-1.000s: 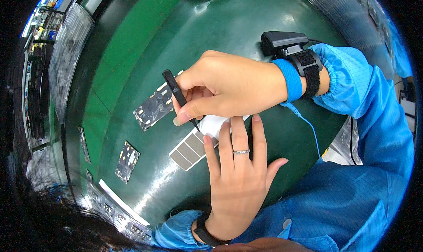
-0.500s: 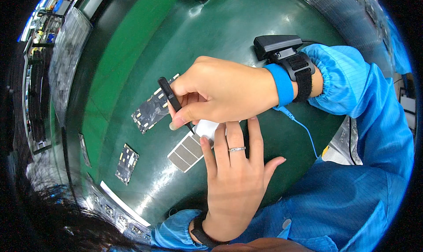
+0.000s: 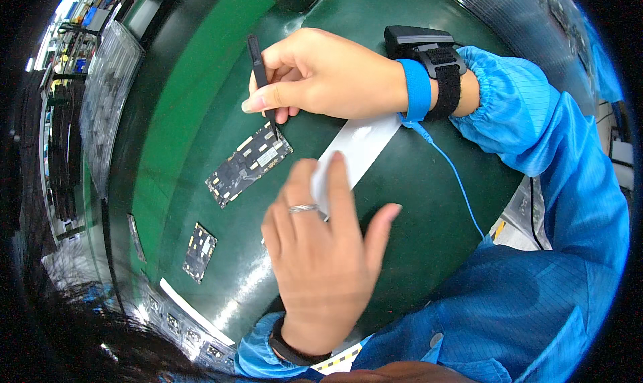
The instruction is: The worker is assembling or inspecting small circuit board components on a production line bench.
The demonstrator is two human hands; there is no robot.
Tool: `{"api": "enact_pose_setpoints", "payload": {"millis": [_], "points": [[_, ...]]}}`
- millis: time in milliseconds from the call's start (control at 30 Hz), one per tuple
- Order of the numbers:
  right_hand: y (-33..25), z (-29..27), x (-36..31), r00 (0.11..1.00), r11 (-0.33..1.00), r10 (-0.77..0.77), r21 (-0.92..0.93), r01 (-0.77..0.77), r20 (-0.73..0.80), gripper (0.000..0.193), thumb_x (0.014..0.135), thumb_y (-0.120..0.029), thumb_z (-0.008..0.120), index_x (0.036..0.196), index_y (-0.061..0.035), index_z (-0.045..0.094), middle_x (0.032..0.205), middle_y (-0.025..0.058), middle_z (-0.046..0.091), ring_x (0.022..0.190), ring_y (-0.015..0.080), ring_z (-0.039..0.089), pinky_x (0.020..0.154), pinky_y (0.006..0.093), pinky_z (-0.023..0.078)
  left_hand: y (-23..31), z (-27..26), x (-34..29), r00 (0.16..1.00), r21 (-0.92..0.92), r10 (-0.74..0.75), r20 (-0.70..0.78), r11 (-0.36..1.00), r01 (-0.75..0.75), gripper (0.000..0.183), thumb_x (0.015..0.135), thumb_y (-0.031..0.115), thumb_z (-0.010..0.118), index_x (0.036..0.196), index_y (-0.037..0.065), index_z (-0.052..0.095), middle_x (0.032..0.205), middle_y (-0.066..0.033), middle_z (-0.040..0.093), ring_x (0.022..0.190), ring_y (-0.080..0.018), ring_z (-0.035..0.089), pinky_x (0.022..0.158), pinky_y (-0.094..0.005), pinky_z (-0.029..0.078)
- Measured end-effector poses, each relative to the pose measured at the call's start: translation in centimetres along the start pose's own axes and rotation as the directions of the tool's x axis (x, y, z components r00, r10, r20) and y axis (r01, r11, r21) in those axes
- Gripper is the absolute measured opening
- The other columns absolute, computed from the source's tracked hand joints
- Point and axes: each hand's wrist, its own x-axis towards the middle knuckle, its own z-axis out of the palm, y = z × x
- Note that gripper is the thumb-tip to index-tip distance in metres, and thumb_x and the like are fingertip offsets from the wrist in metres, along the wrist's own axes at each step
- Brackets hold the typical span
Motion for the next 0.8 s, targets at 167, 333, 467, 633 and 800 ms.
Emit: {"api": "enact_pose_setpoints", "payload": {"millis": [167, 333, 467, 633, 800], "points": [[0.0, 0.2, 0.2, 1.0, 1.0, 0.01, -0.001, -0.01, 0.011, 0.025, 0.101, -0.023, 0.075, 0.1, 0.002, 0.074, 0.087, 0.0055, 0.074, 0.079, 0.0101, 0.071, 0.072, 0.0254, 0.057, -1.2, 1.3, 0.6, 0.997, -0.025, -0.073, -0.013, 0.997, 0.072, 0.081, 0.091, 0.049, 0.075, 0.145, -0.007, 0.051, 0.147, -0.0309, 0.046, 0.131, -0.0468, 0.053, 0.108, -0.0599, 0.047], [-1.2, -0.5, -0.2, 0.995, 0.997, 0.057, -0.063, -0.052, 0.081, 0.018, 0.103, -0.015, 0.072, 0.109, 0.0029, 0.072, 0.097, 0.0063, 0.073, 0.084, 0.0116, 0.07, 0.079, 0.0264, 0.058, -1.0, 1.2, 0.6, 0.998, -0.056, -0.056, -0.02, 0.997, 0.055, 0.083, 0.091, 0.05, 0.075, 0.146, -0.008, 0.05, 0.148, -0.0309, 0.045, 0.134, -0.0475, 0.051, 0.109, -0.0617, 0.048], [0.0, 0.2, 0.0, 0.999, 0.999, -0.027, -0.018, 0.027, 0.019, 0.026, 0.099, -0.022, 0.076, 0.099, 0.0031, 0.074, 0.086, 0.0077, 0.075, 0.078, 0.0118, 0.072, 0.072, 0.0267, 0.057, -1.1, 1.3, 0.4, 0.998, -0.036, -0.061, -0.014, 0.998, 0.06, 0.084, 0.091, 0.05, 0.075, 0.146, -0.008, 0.049, 0.148, -0.031, 0.044, 0.134, -0.0473, 0.051, 0.109, -0.0623, 0.048], [0.1, 0.2, 0.0, 0.999, 0.996, -0.024, -0.084, 0.026, 0.022, 0.026, 0.098, -0.022, 0.077, 0.098, 0.0041, 0.075, 0.085, 0.0104, 0.075, 0.079, 0.0134, 0.073, 0.072, 0.0277, 0.057, -1.2, 1.3, 0.4, 0.998, -0.026, -0.063, -0.03, 0.998, 0.062, 0.083, 0.091, 0.049, 0.075, 0.146, -0.008, 0.05, 0.15, -0.032, 0.043, 0.132, -0.0484, 0.051, 0.108, -0.0597, 0.047], [-0.3, -0.2, 0.5, 1.0, 1.0, -0.031, -0.001, 0.031, 0.002, 0.03, 0.101, -0.028, 0.075, 0.106, 0.0013, 0.076, 0.091, 0.0088, 0.076, 0.079, 0.0131, 0.072, 0.071, 0.027, 0.058, -1.9, 0.8, 0.7, 0.998, -0.019, -0.04, -0.053, 0.999, 0.039, 0.081, 0.092, 0.048, 0.076, 0.146, -0.007, 0.051, 0.152, -0.0329, 0.042, 0.125, -0.0494, 0.053, 0.106, -0.0561, 0.045]]}}
